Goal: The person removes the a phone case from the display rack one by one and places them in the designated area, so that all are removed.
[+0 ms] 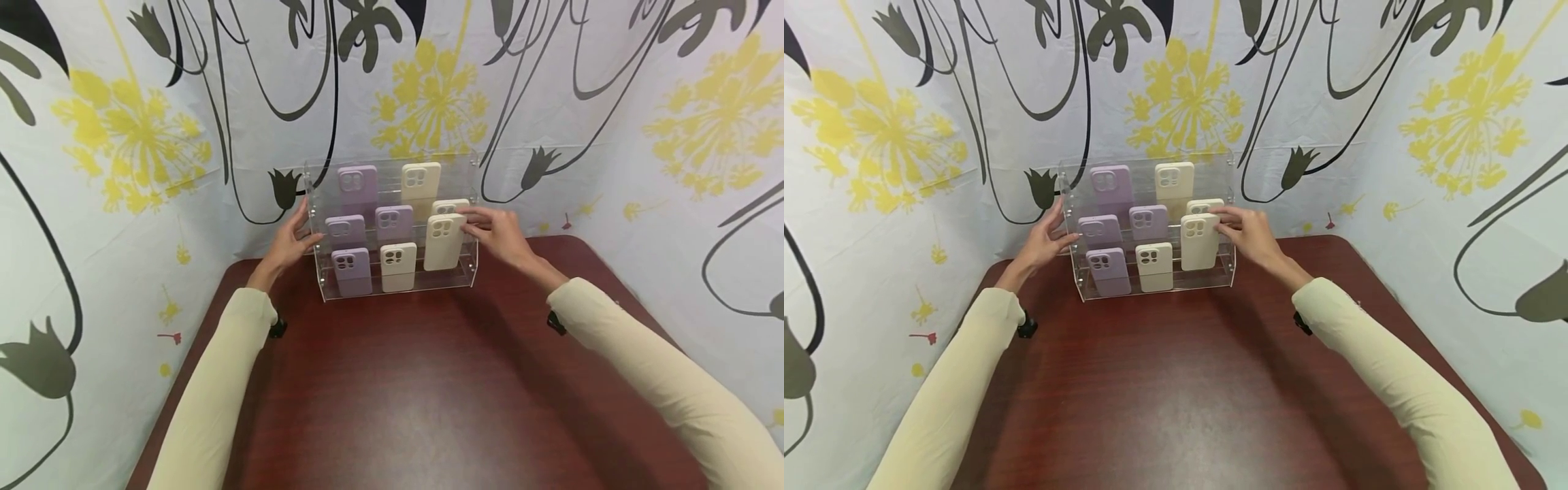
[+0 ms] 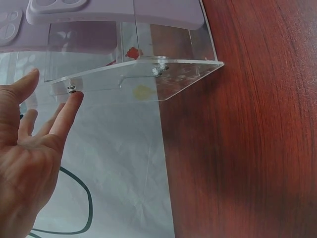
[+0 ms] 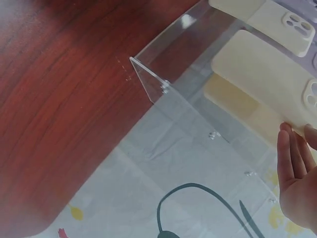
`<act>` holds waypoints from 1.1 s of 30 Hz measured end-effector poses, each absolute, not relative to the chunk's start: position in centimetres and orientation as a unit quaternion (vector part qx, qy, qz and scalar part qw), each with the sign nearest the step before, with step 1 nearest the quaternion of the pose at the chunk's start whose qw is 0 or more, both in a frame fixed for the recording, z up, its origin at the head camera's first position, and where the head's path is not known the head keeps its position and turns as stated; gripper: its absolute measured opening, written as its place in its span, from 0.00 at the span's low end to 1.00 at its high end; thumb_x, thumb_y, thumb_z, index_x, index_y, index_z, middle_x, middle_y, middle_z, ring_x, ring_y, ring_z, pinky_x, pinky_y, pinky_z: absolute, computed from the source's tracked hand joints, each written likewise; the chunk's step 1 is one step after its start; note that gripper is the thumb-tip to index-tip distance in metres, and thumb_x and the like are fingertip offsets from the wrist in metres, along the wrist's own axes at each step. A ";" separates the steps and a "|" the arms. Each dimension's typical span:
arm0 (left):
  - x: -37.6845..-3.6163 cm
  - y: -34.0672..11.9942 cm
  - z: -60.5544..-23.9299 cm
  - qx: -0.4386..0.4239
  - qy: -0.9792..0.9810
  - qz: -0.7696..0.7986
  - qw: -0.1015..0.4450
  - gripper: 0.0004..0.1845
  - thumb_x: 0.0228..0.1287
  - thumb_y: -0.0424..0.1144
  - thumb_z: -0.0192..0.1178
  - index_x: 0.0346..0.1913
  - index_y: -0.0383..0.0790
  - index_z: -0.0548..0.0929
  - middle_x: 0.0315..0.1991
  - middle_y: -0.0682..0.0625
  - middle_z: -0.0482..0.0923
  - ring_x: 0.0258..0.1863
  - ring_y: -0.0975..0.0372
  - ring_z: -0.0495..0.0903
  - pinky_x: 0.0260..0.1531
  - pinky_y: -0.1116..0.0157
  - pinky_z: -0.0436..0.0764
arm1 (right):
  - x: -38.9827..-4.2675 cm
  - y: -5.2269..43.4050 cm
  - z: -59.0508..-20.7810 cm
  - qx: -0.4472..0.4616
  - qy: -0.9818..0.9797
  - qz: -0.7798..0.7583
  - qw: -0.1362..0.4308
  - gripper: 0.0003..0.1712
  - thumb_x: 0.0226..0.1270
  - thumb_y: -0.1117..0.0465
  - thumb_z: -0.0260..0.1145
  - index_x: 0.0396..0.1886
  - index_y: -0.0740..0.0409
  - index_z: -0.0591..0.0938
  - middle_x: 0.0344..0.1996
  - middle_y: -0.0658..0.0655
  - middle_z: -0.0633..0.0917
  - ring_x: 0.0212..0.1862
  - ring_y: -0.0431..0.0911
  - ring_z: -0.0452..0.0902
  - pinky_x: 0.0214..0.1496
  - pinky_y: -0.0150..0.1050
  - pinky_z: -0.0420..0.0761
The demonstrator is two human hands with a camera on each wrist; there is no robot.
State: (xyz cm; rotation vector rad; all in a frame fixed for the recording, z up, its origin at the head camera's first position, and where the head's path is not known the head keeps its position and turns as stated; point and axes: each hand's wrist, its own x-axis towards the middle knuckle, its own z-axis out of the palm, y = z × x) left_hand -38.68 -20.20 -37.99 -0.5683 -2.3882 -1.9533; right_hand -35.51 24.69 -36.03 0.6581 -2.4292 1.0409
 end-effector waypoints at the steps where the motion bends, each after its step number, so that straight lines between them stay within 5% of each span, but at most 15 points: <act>1: -38.9 -20.3 -38.2 -0.180 -0.761 -0.623 0.002 0.51 0.70 0.21 0.60 0.85 0.52 0.43 0.83 0.37 0.46 0.75 0.32 0.58 0.61 0.35 0.73 | -35.5 24.7 -35.9 0.238 -0.871 0.375 0.210 0.21 0.66 0.69 0.74 0.59 0.57 0.87 0.50 0.62 0.90 0.47 0.54 0.90 0.43 0.34 0.89; 9: -39.9 -20.5 -39.8 -0.177 -0.764 -0.620 0.018 0.51 0.71 0.23 0.61 0.84 0.63 0.46 0.83 0.41 0.50 0.74 0.38 0.64 0.60 0.39 0.77 | -35.1 24.7 -35.1 0.245 -0.869 0.368 0.224 0.22 0.66 0.68 0.74 0.60 0.55 0.87 0.50 0.62 0.90 0.43 0.54 0.91 0.36 0.26 0.87; 16: -40.1 -20.5 -39.9 -0.194 -0.758 -0.622 0.028 0.53 0.68 0.17 0.59 0.85 0.56 0.45 0.82 0.39 0.50 0.73 0.36 0.65 0.58 0.40 0.78 | -34.7 23.9 -34.9 0.262 -0.851 0.412 0.191 0.23 0.65 0.72 0.74 0.60 0.59 0.87 0.47 0.67 0.90 0.42 0.57 0.91 0.38 0.31 0.89; 25: -40.4 -20.7 -40.1 -0.197 -0.761 -0.617 0.033 0.56 0.63 0.11 0.56 0.85 0.54 0.47 0.82 0.38 0.50 0.73 0.35 0.65 0.47 0.69 0.87 | -34.0 21.7 -34.9 0.263 -0.842 0.454 0.126 0.23 0.67 0.73 0.71 0.62 0.64 0.84 0.46 0.69 0.89 0.44 0.60 0.90 0.39 0.38 0.90; 33: -40.7 -20.7 -40.3 -0.191 -0.760 -0.621 0.036 0.55 0.62 0.11 0.55 0.85 0.53 0.48 0.82 0.39 0.50 0.73 0.34 0.63 0.42 0.75 0.85 | -33.5 18.8 -35.6 0.267 -0.835 0.475 0.075 0.24 0.67 0.72 0.72 0.63 0.63 0.84 0.47 0.69 0.89 0.44 0.64 0.89 0.40 0.45 0.91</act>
